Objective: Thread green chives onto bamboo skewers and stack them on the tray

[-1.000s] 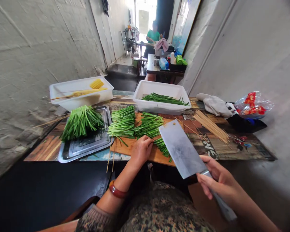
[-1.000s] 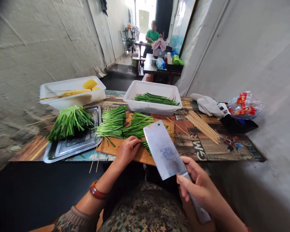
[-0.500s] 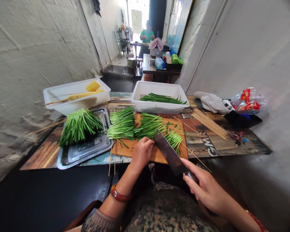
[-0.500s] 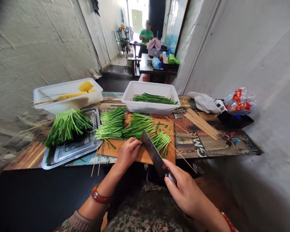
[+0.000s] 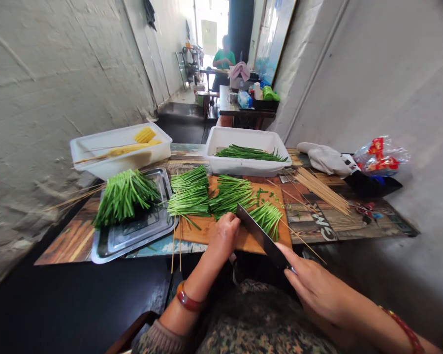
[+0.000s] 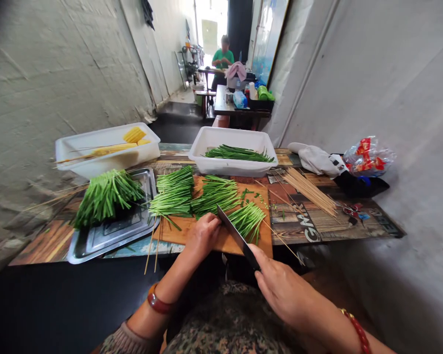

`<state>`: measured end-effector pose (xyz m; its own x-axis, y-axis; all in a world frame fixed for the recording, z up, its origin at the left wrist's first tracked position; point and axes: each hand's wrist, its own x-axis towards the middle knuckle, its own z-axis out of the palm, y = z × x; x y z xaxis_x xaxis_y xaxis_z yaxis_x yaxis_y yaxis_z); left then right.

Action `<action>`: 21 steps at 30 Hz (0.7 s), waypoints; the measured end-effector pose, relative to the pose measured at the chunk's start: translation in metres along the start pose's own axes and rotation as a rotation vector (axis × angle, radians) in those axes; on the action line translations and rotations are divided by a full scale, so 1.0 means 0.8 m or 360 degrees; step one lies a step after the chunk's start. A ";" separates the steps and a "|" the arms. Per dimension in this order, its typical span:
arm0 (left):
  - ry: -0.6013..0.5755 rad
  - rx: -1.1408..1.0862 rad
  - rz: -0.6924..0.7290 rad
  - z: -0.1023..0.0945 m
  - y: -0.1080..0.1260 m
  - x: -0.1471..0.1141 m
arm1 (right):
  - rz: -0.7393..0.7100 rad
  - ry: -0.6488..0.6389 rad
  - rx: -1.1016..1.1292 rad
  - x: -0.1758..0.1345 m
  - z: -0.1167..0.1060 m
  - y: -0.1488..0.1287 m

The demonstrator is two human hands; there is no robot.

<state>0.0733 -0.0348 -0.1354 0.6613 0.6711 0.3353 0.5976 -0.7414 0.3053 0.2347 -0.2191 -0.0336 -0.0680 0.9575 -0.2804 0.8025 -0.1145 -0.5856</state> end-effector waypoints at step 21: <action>0.0150 -0.0280 -0.0150 -0.045 0.005 0.011 | 0.0156 0.0715 0.1397 -0.038 -0.058 0.096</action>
<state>0.0653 -0.0313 -0.0993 0.5558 0.7407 0.3774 0.5610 -0.6692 0.4873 0.3259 -0.2447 -0.0350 0.3519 0.9240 -0.1496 0.0563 -0.1804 -0.9820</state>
